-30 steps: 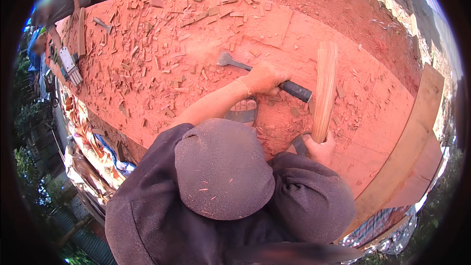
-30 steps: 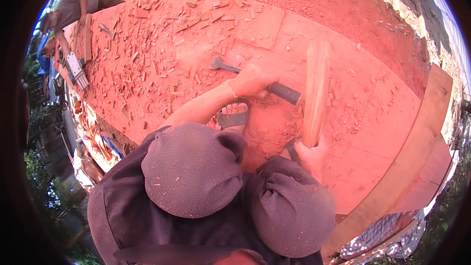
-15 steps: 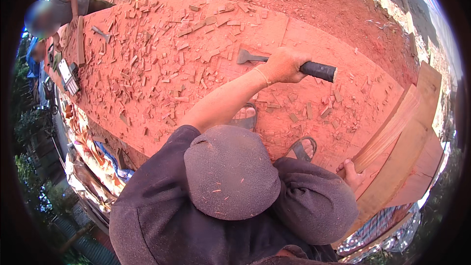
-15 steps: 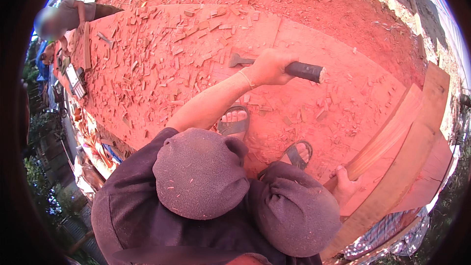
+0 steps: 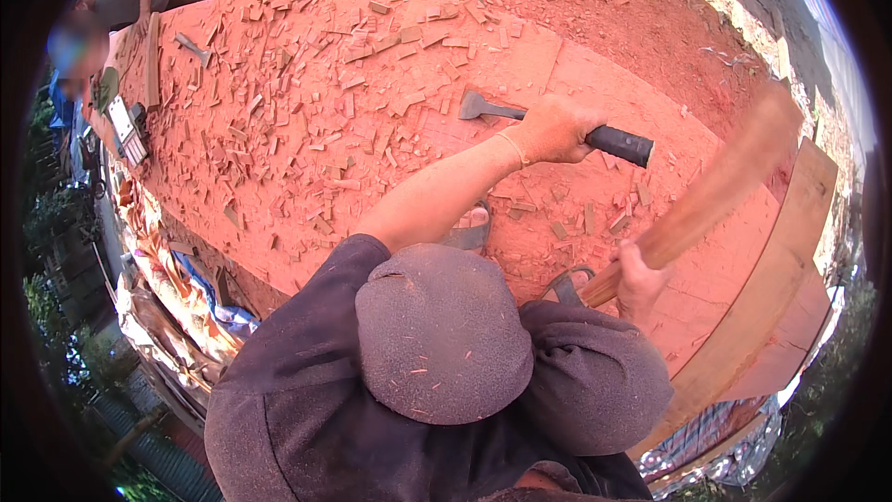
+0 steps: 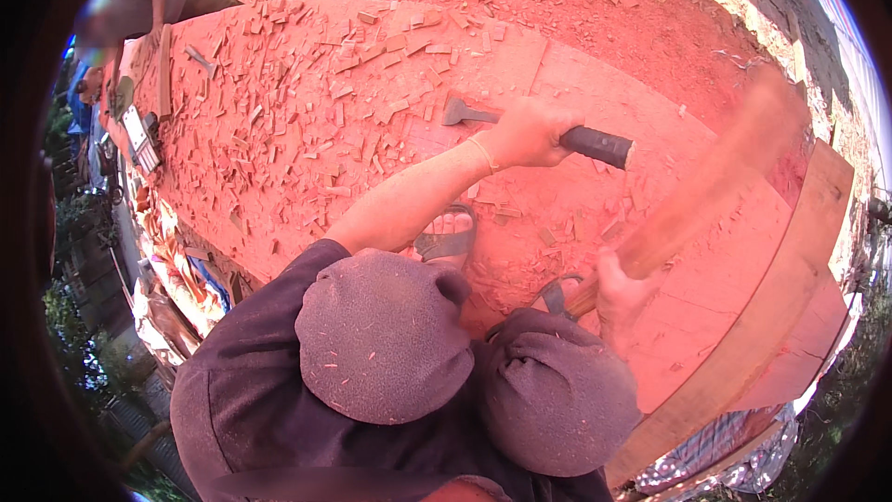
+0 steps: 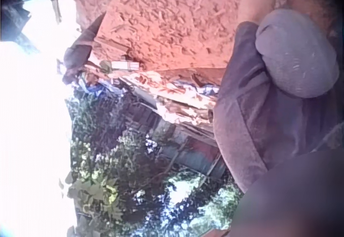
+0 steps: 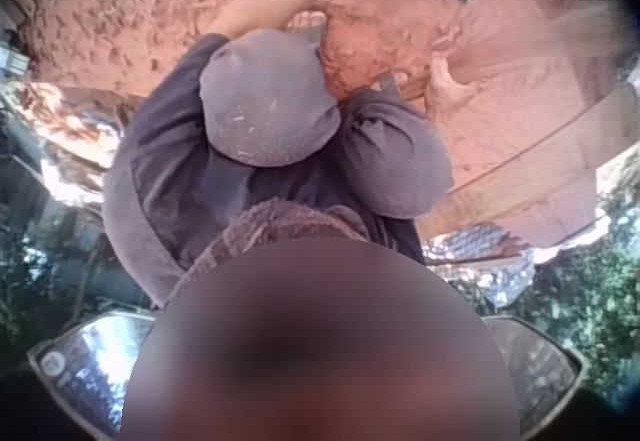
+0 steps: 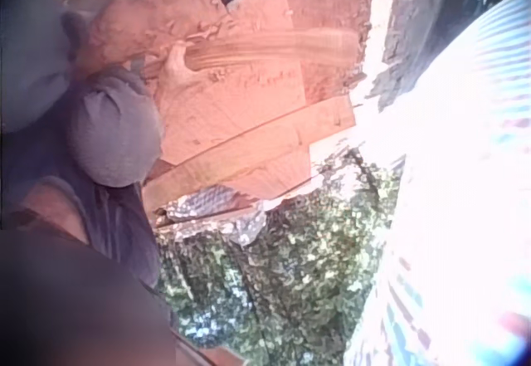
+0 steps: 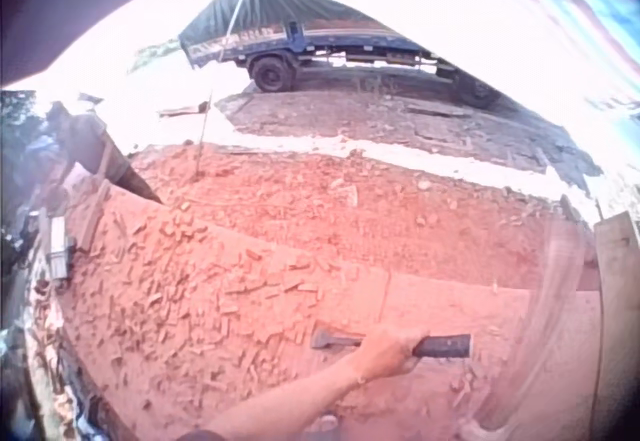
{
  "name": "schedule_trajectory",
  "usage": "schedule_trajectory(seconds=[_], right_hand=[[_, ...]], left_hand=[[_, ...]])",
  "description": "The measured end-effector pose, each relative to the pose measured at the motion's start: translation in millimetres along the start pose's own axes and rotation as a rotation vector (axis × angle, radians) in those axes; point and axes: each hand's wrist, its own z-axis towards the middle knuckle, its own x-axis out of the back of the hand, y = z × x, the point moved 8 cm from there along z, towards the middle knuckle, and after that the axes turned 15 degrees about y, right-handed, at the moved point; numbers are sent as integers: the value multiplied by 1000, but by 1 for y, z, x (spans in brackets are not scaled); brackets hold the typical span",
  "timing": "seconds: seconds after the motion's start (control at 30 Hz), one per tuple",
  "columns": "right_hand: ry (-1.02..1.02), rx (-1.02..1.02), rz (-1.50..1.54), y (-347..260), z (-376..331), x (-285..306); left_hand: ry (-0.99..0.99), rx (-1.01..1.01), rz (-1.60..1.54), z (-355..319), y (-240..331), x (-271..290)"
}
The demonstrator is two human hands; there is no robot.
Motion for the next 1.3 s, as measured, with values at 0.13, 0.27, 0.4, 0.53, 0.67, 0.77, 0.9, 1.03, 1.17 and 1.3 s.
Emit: schedule_trajectory(seconds=[0.13, 0.27, 0.4, 0.53, 0.67, 0.77, 0.9, 1.03, 1.17, 1.3], right_hand=[[-80, -59, -118, 62, -1, 15], [124, -69, 100, 48, 3, 98], [292, 23, 332, -3, 26, 164], [275, 184, 650, -77, 52, 183], [155, 258, 843, -121, 34, 101], [219, 53, 412, -53, 2, 7], [-33, 60, -215, 34, -2, 7], [73, -31, 114, 20, 22, 111], [221, -23, 707, -56, 38, 109], [170, -6, 198, -21, 15, 6]], left_hand=[[-27, -126, 76, -11, 6, -6], [-5, -5, 88, -7, 3, 1], [140, -55, -44, 5, 10, 29], [79, 0, -83, 11, 4, 33], [116, 27, -127, 17, -4, 34], [111, 18, -124, 18, -5, 31], [30, 6, 55, 11, -5, 19], [60, 26, -15, 11, -11, 15], [35, 44, 2, 12, -16, 8], [167, -9, -20, 9, -8, 22]])
